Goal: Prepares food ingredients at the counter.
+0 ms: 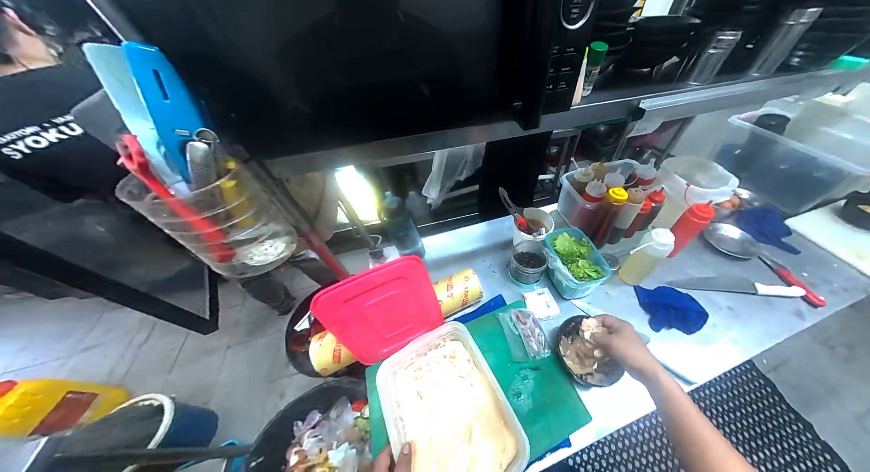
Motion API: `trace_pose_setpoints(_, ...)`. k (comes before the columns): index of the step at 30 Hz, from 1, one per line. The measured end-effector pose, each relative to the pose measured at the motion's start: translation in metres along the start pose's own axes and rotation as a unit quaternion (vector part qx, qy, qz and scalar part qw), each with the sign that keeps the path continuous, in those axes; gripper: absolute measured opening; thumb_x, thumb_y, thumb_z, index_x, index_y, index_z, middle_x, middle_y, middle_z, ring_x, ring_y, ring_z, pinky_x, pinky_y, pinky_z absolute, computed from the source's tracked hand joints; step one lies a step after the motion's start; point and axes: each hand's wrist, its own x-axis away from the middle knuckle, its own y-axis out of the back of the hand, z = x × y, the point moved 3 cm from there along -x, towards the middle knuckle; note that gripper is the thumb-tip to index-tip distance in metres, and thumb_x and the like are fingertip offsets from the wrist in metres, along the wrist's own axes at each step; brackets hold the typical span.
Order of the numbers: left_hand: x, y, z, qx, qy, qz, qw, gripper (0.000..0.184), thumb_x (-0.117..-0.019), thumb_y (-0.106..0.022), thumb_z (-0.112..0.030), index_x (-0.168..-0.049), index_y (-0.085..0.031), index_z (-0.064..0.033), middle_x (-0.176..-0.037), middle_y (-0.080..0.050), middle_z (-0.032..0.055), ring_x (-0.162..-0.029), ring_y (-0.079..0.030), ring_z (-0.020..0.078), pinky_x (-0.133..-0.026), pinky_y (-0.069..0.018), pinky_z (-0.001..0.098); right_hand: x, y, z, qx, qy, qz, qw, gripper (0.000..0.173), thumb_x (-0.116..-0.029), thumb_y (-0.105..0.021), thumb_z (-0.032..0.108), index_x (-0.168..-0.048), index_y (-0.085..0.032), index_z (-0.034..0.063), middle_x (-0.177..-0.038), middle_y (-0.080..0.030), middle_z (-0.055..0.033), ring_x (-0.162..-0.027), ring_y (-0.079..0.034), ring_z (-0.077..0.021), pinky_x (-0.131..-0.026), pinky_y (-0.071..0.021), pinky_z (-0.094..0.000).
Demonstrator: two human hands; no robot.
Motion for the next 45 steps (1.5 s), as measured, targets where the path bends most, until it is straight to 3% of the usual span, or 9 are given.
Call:
trace_pose_setpoints(4,0.000,0.001,0.001,0.003,0.000,-0.001,1.000,0.034,-0.1029,-0.058,-0.028,-0.115,-0.065,0.0032,-0.093,-0.070,0.0135,-0.085,-0.070,0.0176,-0.082,-0.0604,0.0410,-0.006,-0.015,-0.009,0.107,-0.018,0.016,0.994,0.023,-0.0832,-0.074,0.018,-0.106,-0.075,0.0153,-0.095,-0.075,-0.0052,-0.084,-0.073,-0.0205,-0.076,-0.0626,-0.0486)
trace_pose_setpoints(9,0.002,0.005,0.000,0.020,0.005,0.007,1.000,0.032,-0.1030,-0.059,-0.026,-0.115,-0.064,0.0031,-0.092,-0.070,0.0143,-0.082,-0.070,0.0187,-0.080,-0.0607,0.0413,0.023,-0.042,0.029,-0.167,-0.018,0.121,0.978,0.023,-0.0941,-0.066,0.010,-0.117,-0.070,0.0060,-0.102,-0.074,-0.0147,-0.081,-0.072,-0.0263,-0.068,-0.0620,-0.0437)
trace_pose_setpoints(15,0.005,0.005,-0.010,0.010,0.038,0.005,0.999,0.033,-0.1026,-0.060,-0.030,-0.119,-0.066,-0.0016,-0.094,-0.072,0.0128,-0.085,-0.072,0.0208,-0.081,-0.0614,0.0460,0.057,-0.072,0.082,-0.377,0.043,0.327,0.865,0.037,-0.0981,-0.066,0.025,-0.126,-0.067,0.0008,-0.118,-0.070,-0.0218,-0.097,-0.072,-0.0294,-0.080,-0.0627,-0.0455)
trace_pose_setpoints(18,0.002,0.004,-0.005,0.007,0.039,-0.002,0.999,0.032,-0.1019,-0.061,-0.035,-0.118,-0.069,-0.0078,-0.095,-0.074,0.0068,-0.085,-0.073,0.0161,-0.081,-0.0631,0.0426,0.079,-0.109,0.108,-0.206,0.064,0.336,0.917,0.025,-0.1015,-0.060,0.017,-0.119,-0.071,0.0027,-0.111,-0.074,-0.0171,-0.093,-0.074,-0.0278,-0.079,-0.0637,-0.0458)
trace_pose_setpoints(21,-0.004,0.005,0.004,-0.002,0.024,-0.007,1.000,0.031,-0.1009,-0.060,-0.038,-0.114,-0.070,-0.0110,-0.093,-0.073,0.0034,-0.083,-0.072,0.0138,-0.079,-0.0633,0.0403,0.100,-0.173,0.116,0.098,0.158,0.346,0.920,0.020,-0.0907,-0.071,0.017,-0.111,-0.076,0.0188,-0.101,-0.075,0.0001,-0.089,-0.072,-0.0146,-0.082,-0.0624,-0.0417)
trace_pose_setpoints(29,-0.006,0.001,0.009,0.006,0.030,-0.006,1.000,0.033,-0.0997,-0.061,-0.042,-0.110,-0.070,-0.0118,-0.093,-0.071,0.0028,-0.085,-0.070,0.0139,-0.079,-0.0622,0.0397,0.129,-0.271,0.091,0.442,0.116,0.345,0.820,0.069,-0.0740,-0.082,0.030,-0.134,-0.056,0.0076,-0.118,-0.066,-0.0210,-0.104,-0.068,-0.0413,-0.084,-0.0572,-0.0639)
trace_pose_setpoints(34,-0.006,0.001,0.011,0.016,0.024,-0.009,1.000,0.034,-0.0996,-0.061,-0.044,-0.111,-0.070,-0.0131,-0.097,-0.071,0.0017,-0.087,-0.070,0.0125,-0.081,-0.0620,0.0379,0.132,-0.313,0.074,0.388,0.243,0.355,0.815,0.038,-0.0821,-0.072,0.013,-0.120,-0.066,0.0080,-0.117,-0.066,-0.0161,-0.107,-0.067,-0.0330,-0.088,-0.0591,-0.0539)
trace_pose_setpoints(39,-0.005,0.001,0.013,0.029,0.018,-0.014,0.999,0.034,-0.0999,-0.061,-0.044,-0.110,-0.071,-0.0133,-0.095,-0.071,0.0008,-0.085,-0.070,0.0117,-0.079,-0.0627,0.0367,0.135,-0.323,0.082,0.395,0.308,0.384,0.776,0.035,-0.0903,-0.067,0.030,-0.125,-0.071,0.0241,-0.126,-0.067,-0.0090,-0.121,-0.061,-0.0330,-0.095,-0.0565,-0.0567)
trace_pose_setpoints(45,-0.007,0.003,0.009,0.009,0.035,-0.005,0.999,0.036,-0.0989,-0.060,-0.044,-0.111,-0.071,-0.0125,-0.097,-0.071,0.0035,-0.087,-0.070,0.0148,-0.080,-0.0617,0.0413,0.136,-0.313,0.086,0.438,0.352,0.417,0.714,0.022,-0.0869,-0.067,0.009,-0.108,-0.072,0.0126,-0.114,-0.067,-0.0128,-0.111,-0.064,-0.0358,-0.086,-0.0578,-0.0564)
